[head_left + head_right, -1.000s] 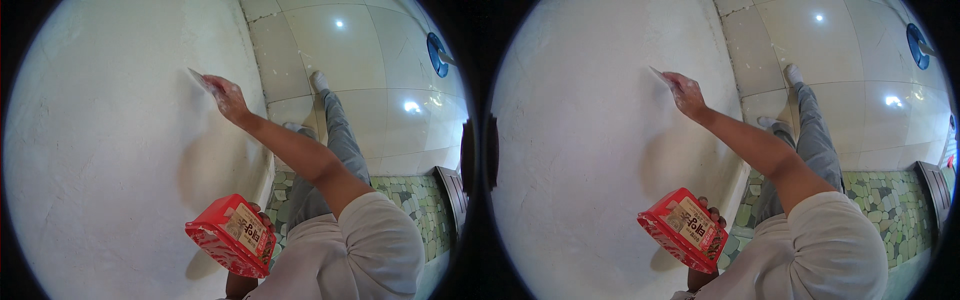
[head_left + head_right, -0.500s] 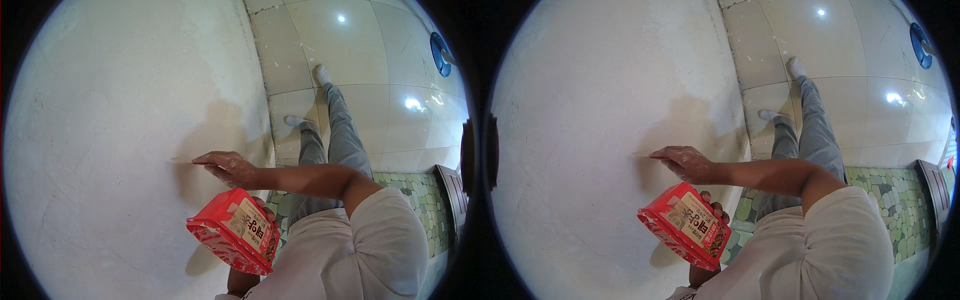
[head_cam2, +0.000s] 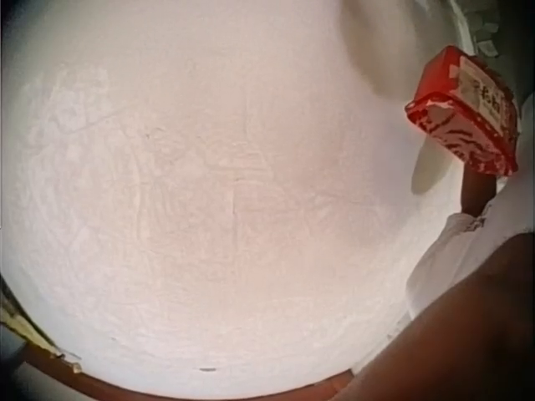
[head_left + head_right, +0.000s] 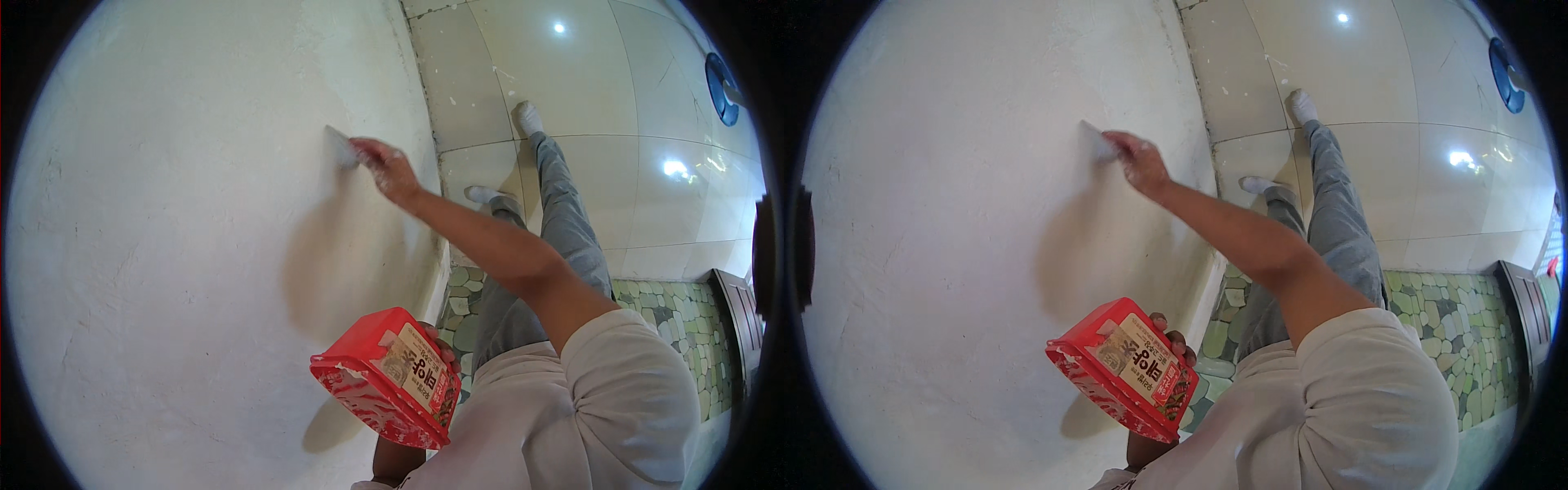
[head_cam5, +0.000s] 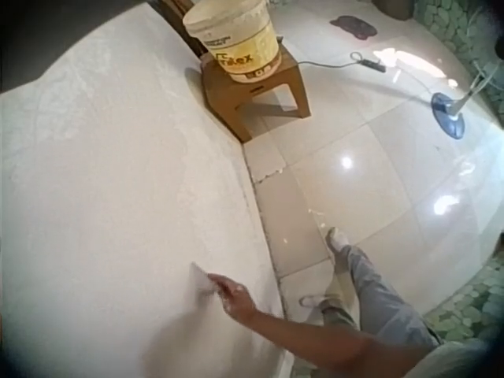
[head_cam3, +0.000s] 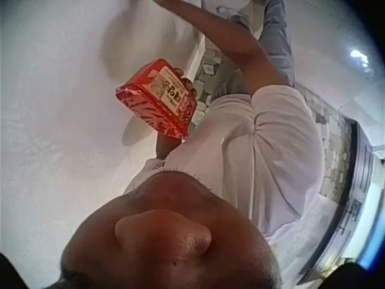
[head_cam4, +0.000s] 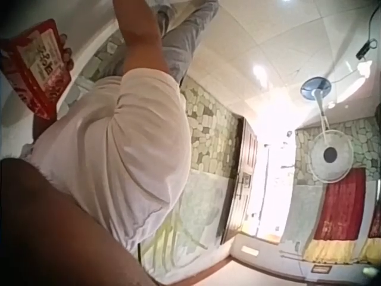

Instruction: Applying plaster or wall putty to a wall surface using a scraper and a small container.

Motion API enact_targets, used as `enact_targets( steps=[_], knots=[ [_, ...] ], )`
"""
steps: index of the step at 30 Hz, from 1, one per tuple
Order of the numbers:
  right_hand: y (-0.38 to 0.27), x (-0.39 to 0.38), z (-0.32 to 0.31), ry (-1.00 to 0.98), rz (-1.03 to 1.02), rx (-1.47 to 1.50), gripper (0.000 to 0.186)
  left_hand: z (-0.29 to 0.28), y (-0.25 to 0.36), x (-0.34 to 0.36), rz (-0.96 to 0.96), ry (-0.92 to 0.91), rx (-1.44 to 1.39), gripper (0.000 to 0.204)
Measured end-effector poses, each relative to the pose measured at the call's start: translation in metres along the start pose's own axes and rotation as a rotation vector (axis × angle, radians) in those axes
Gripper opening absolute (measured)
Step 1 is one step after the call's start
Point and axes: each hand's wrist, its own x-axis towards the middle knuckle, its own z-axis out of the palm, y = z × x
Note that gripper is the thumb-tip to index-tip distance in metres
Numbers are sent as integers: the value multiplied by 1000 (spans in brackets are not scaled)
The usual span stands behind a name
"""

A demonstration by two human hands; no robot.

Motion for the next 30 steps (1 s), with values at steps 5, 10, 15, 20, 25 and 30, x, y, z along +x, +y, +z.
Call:
enact_targets(
  steps=[5,10,15,20,25,30],
  knots=[
    [-61,-66,27,-109,35,80,27,-3,2,0,0,-4,27,72],
    [-101,-98,12,-346,-129,170,29,-8,6,0,2,-11,56,72],
    [-49,-46,-9,-222,-76,340,32,-23,7,-14,-20,7,-47,72],
    [9,34,-19,107,77,172,28,-23,4,-11,-68,7,-148,73],
    [-1,5,20,17,41,162,29,-19,6,-13,-87,68,-138,73],
    [-74,-56,30,-87,41,18,29,-9,7,-4,-102,13,-161,63]
  ],
)
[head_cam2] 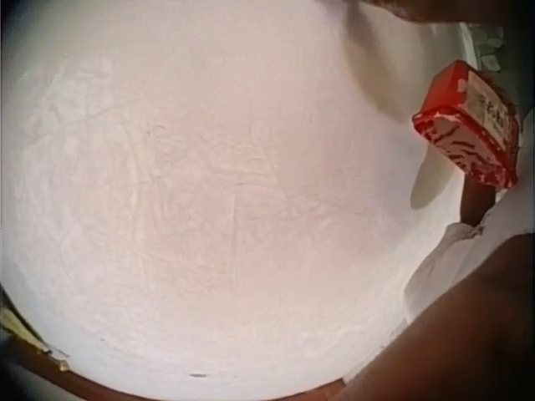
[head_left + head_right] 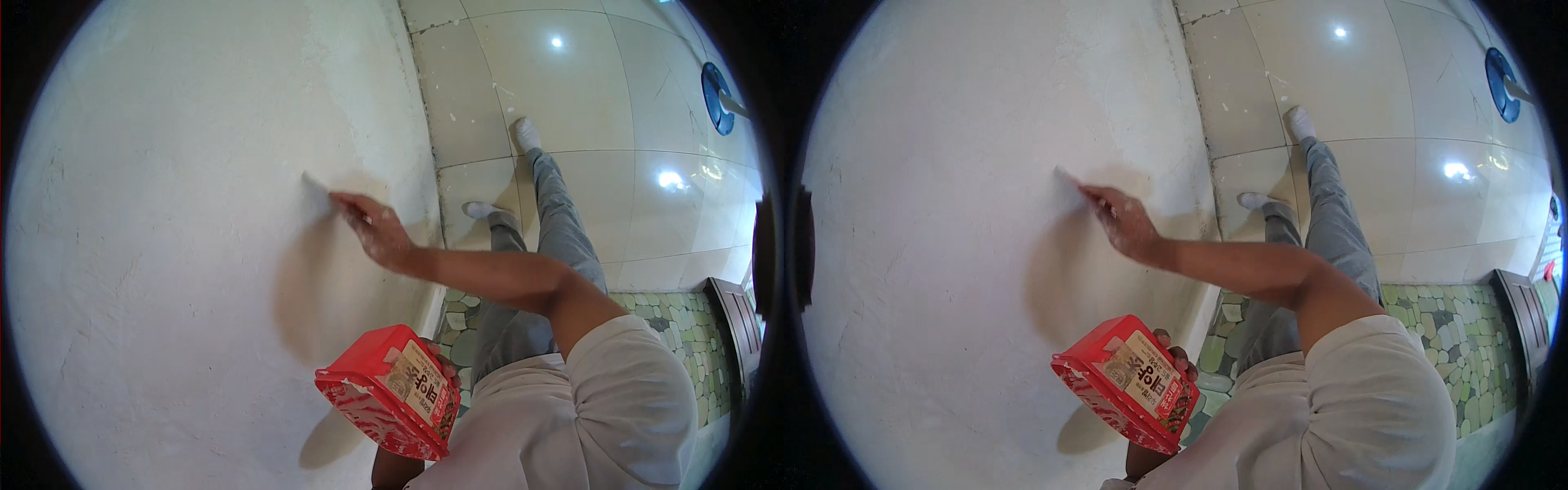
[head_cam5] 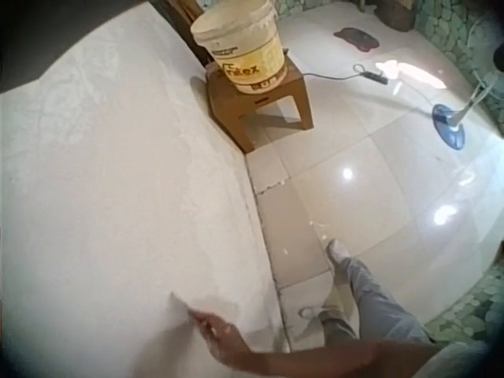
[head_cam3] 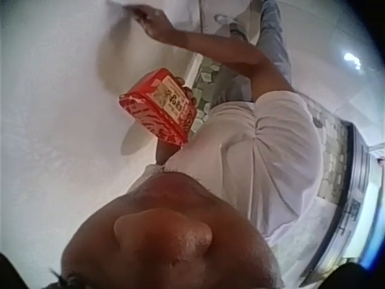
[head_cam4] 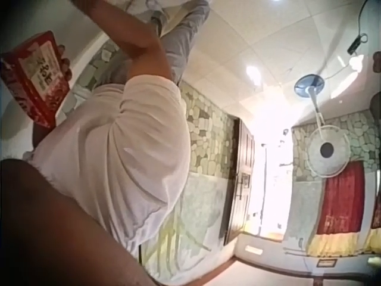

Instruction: Applying plaster or wall putty to a wall surface using a scraper and a small container.

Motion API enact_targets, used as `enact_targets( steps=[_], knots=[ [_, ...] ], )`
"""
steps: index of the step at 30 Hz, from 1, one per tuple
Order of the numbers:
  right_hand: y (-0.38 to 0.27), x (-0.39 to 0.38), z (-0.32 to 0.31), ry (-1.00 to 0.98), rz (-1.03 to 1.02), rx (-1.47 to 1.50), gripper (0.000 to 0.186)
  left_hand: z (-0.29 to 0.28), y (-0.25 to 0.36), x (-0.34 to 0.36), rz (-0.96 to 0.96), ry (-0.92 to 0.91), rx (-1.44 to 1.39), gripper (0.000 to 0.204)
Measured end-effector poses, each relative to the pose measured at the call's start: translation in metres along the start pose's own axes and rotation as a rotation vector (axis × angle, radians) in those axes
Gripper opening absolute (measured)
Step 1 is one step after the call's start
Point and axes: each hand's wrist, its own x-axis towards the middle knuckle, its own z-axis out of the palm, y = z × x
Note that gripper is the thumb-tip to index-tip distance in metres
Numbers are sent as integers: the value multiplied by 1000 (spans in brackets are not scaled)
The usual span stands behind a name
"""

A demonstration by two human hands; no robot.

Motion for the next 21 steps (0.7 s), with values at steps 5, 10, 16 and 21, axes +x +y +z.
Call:
enact_targets(
  steps=[5,10,16,21],
  knots=[
    [-18,2,-19,-228,-91,157,30,17,-10,15,48,-1,-13,67],
    [-14,104,-52,101,-217,18,33,32,-22,25,79,52,-46,69],
    [-15,183,-39,291,-148,93,34,52,-37,52,136,83,-102,72],
    [-63,139,5,122,-96,61,36,75,-46,53,207,59,-147,74]
  ],
)
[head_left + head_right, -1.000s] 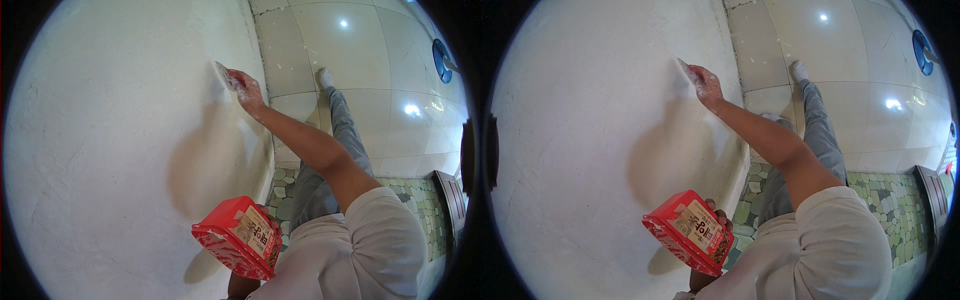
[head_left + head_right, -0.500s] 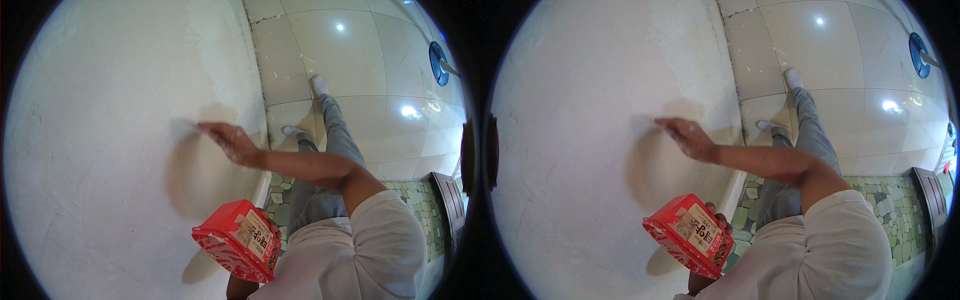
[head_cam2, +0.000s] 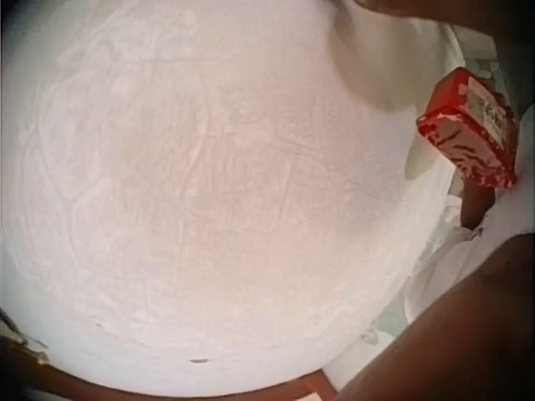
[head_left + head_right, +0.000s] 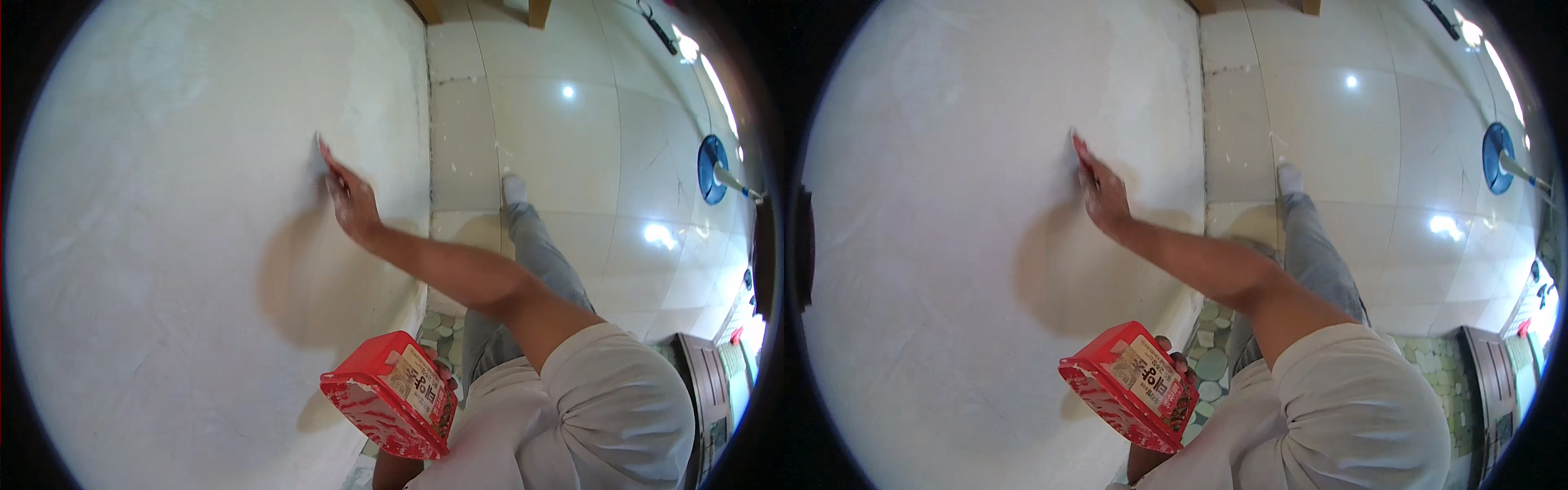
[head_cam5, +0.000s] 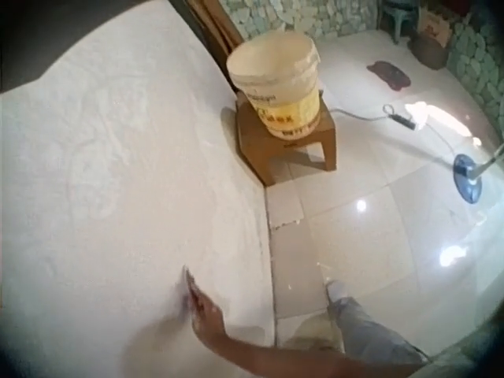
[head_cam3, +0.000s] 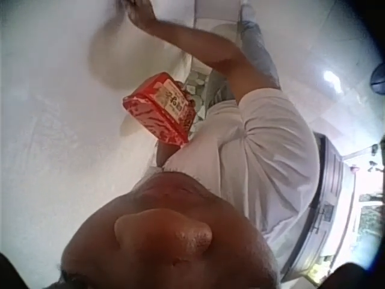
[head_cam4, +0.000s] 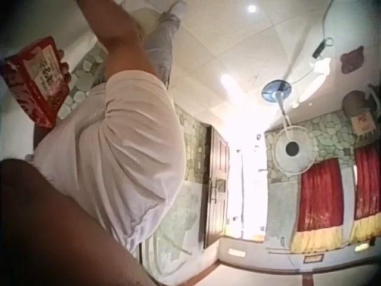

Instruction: Applying plaster or wall putty to a wall surface using a scraper and a small container.

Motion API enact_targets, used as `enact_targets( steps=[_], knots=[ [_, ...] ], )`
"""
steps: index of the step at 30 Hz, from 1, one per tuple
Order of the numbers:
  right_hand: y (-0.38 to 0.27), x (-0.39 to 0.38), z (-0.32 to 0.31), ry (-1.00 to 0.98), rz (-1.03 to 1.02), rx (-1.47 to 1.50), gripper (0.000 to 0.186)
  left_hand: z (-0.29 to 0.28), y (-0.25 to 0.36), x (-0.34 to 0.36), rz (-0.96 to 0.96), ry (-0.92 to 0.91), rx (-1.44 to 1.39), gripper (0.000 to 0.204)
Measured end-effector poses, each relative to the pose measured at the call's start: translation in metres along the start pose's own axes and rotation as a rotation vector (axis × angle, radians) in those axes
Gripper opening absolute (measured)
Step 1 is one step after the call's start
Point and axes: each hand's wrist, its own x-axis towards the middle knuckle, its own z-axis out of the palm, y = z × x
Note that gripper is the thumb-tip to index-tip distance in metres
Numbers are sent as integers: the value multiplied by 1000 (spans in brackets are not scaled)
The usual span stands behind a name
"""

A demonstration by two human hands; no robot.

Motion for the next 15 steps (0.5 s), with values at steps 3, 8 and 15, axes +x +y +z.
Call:
enact_targets(
  steps=[3,8,15],
  knots=[
    [-11,-39,-13,-222,66,0,34,2,0,-5,33,-104,-23,76],
    [40,-96,-80,-328,440,451,28,-79,20,-3,62,-269,-40,80],
    [-6,-92,-167,-88,637,242,26,-106,-2,6,291,-366,-117,76]
  ],
)
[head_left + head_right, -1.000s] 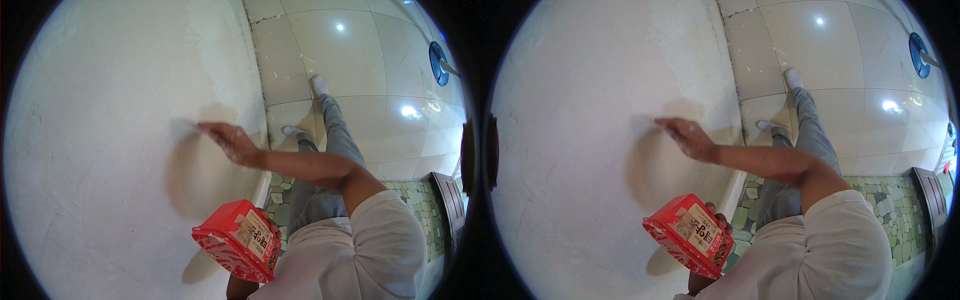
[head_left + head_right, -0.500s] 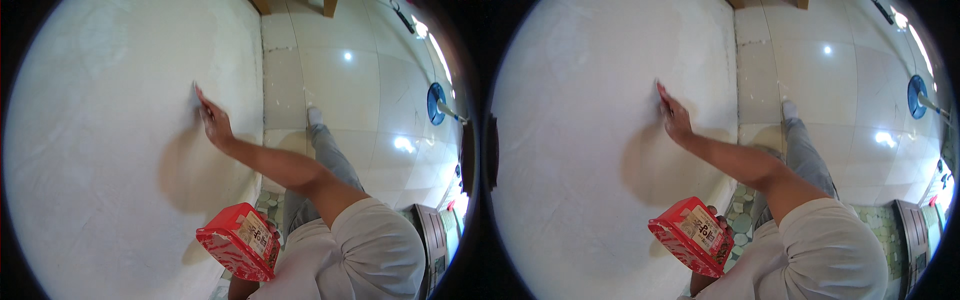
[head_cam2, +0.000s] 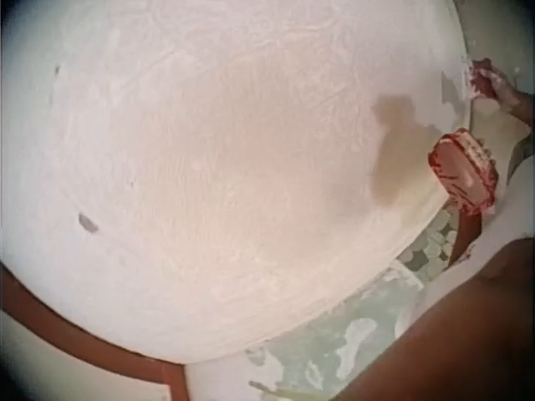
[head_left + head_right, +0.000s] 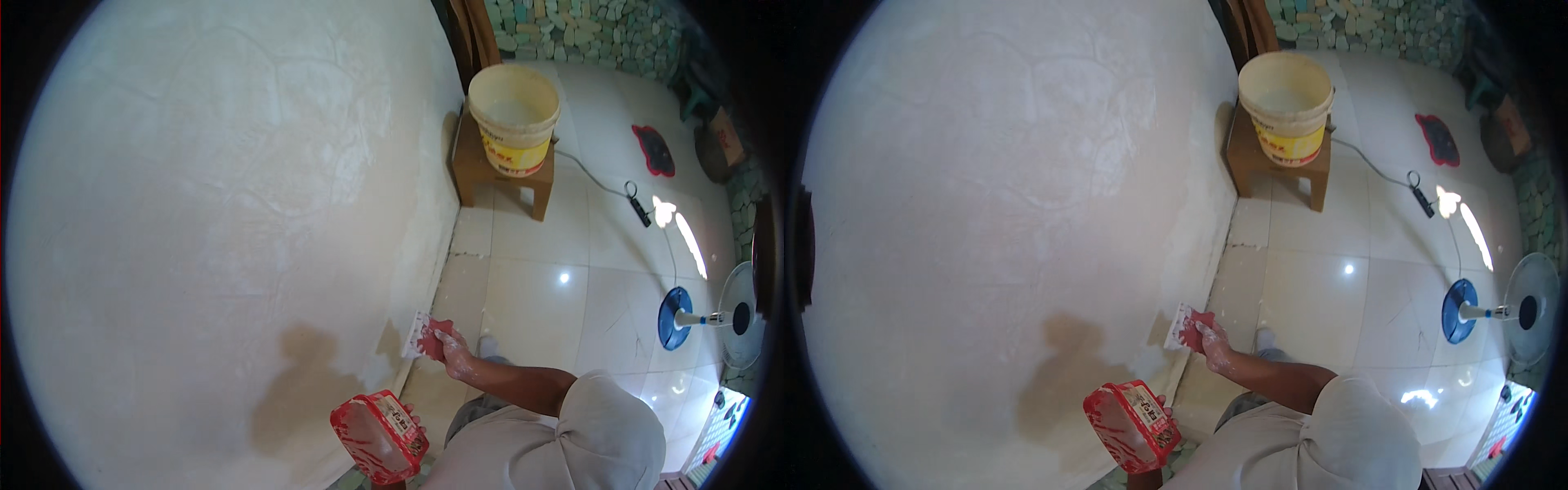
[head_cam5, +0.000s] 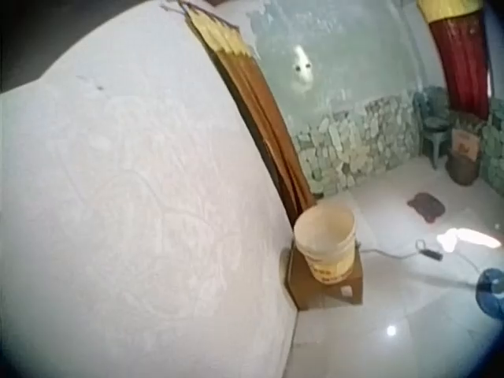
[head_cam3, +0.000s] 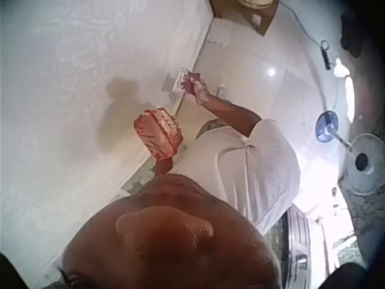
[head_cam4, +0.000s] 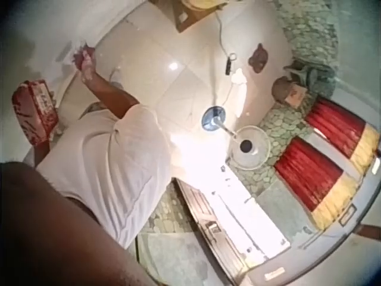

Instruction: Applying plaster or wall putty to a wall surface using a scraper and a small container.

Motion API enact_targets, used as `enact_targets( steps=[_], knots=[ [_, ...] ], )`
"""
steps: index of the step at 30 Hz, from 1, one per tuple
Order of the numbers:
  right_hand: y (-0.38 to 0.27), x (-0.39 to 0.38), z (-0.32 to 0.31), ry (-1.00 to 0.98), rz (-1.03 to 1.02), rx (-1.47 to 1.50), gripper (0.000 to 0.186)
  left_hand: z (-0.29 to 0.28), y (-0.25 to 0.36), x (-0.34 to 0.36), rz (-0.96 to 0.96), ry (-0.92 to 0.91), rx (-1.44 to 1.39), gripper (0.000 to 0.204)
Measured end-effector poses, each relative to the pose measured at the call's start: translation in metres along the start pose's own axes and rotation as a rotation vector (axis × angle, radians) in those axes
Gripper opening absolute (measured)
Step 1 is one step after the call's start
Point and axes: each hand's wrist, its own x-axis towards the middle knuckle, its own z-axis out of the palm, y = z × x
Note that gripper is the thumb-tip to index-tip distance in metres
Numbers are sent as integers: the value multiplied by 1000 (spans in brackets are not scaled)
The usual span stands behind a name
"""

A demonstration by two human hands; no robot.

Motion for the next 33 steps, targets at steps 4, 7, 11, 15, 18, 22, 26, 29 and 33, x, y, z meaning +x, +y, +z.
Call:
enact_targets(
  steps=[4,7,11,15,18,22,26,29,33],
  knots=[
    [-47,-45,-8,-14,98,-101,25,-30,13,8,-262,-155,-97,77],
    [-71,-64,-19,24,128,-194,26,-42,-4,12,-16,-150,-16,76],
    [-91,-68,-26,71,123,-342,28,-11,-25,23,37,-262,-98,69],
    [-106,-64,-14,-107,144,-305,33,-17,-41,21,90,-204,-165,66],
    [-144,-102,36,-200,154,-300,29,-6,-53,19,142,-213,-148,66],
    [-192,-149,58,-306,23,-367,31,28,-68,27,225,-237,21,62],
    [-292,-152,55,-410,-185,-552,33,90,-106,106,305,-248,117,59],
    [-358,-113,34,-443,-457,-624,36,89,-126,192,299,-200,158,59],
    [-417,-114,36,-383,-620,-646,39,144,-164,231,374,-281,97,62]
  ],
)
